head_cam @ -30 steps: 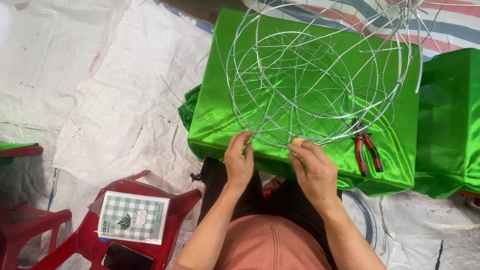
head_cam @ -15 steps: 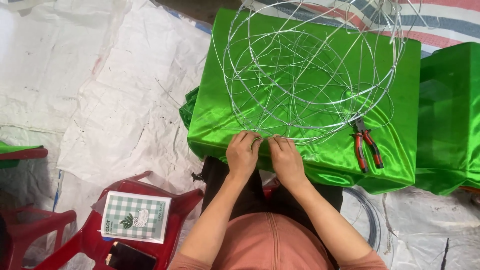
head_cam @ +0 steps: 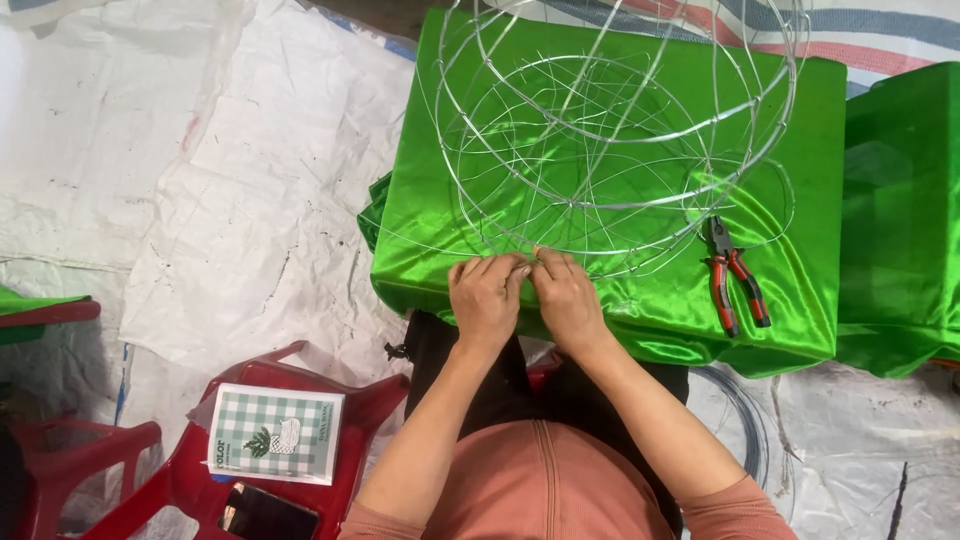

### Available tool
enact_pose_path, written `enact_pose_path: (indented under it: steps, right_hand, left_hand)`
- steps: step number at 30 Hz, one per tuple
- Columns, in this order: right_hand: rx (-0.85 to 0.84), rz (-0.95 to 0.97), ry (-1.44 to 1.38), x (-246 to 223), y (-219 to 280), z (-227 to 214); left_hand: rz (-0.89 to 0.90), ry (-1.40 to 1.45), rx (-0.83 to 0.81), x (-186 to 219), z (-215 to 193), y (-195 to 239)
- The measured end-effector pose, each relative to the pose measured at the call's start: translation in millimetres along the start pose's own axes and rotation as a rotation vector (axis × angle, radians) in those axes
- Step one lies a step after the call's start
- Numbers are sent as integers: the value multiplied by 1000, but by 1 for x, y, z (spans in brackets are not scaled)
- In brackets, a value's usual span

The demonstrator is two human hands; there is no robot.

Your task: Assembling a spherical wire frame by manually twisting wire joints and trimming excess with pliers.

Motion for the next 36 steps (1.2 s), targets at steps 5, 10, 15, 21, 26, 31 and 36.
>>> enact_pose_path:
  steps: [5, 10, 15, 21, 26, 31, 36]
  right_hand:
    - [75, 216, -217, 4, 14, -59]
    - [-97, 1218, -607, 60, 83, -34]
    - [285, 1539, -1481, 53, 79, 9]
    - [425, 1584, -1469, 48, 75, 26]
    - [468, 1581, -1385, 46, 77, 26]
    - [475, 1587, -1289, 44, 65, 11]
    - [413, 1473, -1157, 43, 50, -3]
  left_hand:
    - [4, 1, 4, -4, -2, -6]
    - [-13, 20, 6, 2, -8, -15]
    - [-10, 69, 29, 16, -20, -21]
    - [-25, 55, 21, 16, -15, -13]
    - [-50, 81, -26, 24, 4, -2]
    - [69, 168, -53, 36, 1, -4]
    - [523, 71, 263, 61, -11, 28]
Point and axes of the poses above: each hand's wrist, its own y-axis away from the middle knuckle, its own z-axis out of the palm, x = y × z, the point moved 7 cm from there along -y, towards the middle knuckle, and after that the axes turned 10 degrees about x, right-handed, at the moved point
